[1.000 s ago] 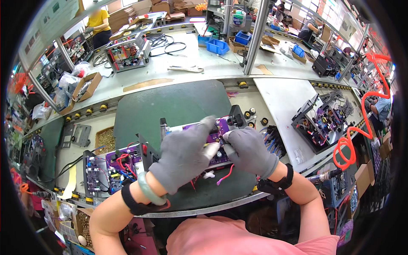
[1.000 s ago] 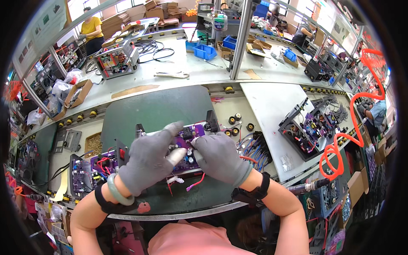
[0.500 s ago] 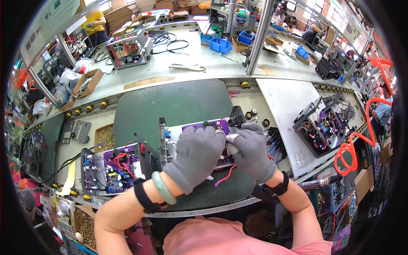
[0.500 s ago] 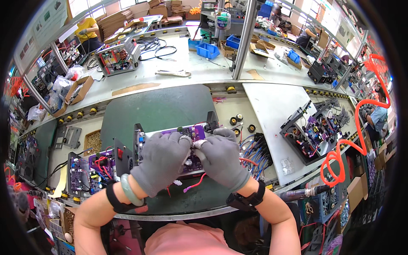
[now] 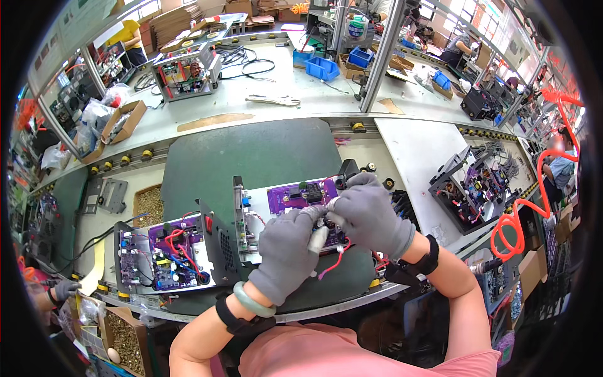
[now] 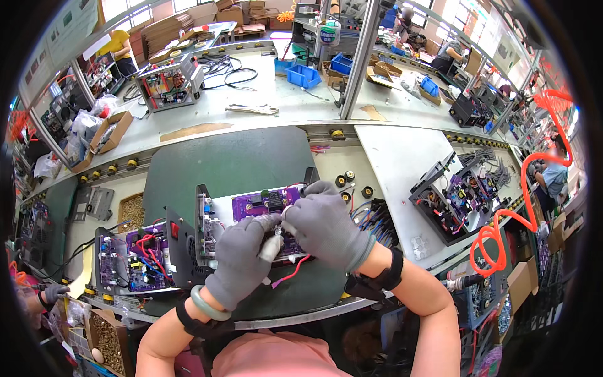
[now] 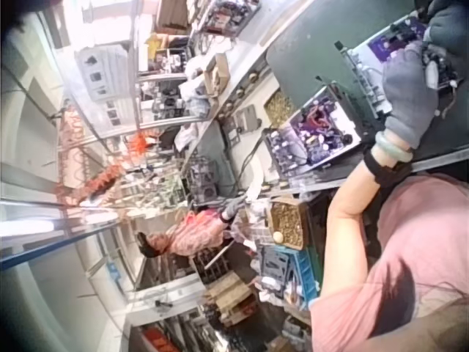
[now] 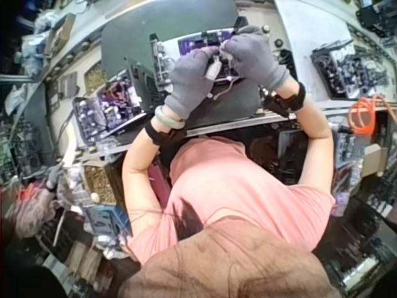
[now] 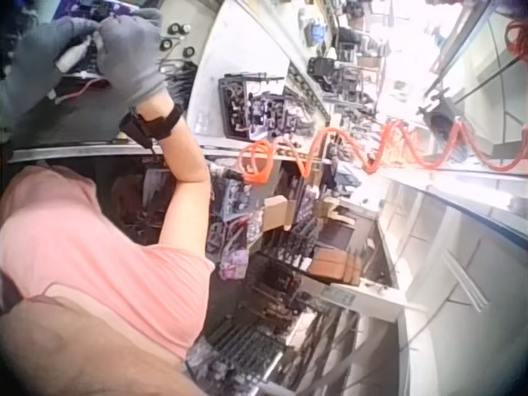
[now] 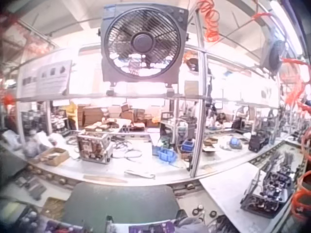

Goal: Assemble and wire internal components for an industrial inverter unit on an assembly line.

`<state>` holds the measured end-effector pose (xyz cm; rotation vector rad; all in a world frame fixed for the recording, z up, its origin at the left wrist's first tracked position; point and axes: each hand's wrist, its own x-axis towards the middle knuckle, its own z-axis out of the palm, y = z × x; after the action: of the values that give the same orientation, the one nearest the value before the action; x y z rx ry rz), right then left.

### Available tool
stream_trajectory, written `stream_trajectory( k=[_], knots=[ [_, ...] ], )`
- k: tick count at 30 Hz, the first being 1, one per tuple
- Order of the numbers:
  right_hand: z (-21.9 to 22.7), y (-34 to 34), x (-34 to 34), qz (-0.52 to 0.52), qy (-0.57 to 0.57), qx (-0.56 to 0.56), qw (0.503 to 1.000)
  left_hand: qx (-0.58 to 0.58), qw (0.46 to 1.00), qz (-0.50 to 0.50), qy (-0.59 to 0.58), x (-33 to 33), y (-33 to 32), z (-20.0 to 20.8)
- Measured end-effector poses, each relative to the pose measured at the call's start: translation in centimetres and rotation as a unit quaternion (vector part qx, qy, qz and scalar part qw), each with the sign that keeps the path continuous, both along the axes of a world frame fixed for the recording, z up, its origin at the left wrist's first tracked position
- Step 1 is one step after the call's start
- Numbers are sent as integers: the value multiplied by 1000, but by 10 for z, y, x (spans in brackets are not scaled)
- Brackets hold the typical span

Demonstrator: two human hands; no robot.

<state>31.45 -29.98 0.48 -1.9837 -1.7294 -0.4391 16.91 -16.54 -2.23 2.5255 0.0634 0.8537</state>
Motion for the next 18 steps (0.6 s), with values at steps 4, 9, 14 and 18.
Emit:
stream_trajectory(
  k=[4, 9, 14, 18],
  knots=[
    [3, 12, 14, 11, -75, -86, 993, -92, 994, -60, 30, -22, -5, 8],
    [7, 17, 18, 46, -108, -171, 978, -44, 988, -132, 64, -43, -3, 9],
    [6, 20, 15, 66, -155, -160, 973, 12, 994, -79, 76, -35, -10, -3],
    [3, 30, 17, 106, -170, -185, 962, -25, 992, -99, 74, -35, -6, -6]
  ],
)
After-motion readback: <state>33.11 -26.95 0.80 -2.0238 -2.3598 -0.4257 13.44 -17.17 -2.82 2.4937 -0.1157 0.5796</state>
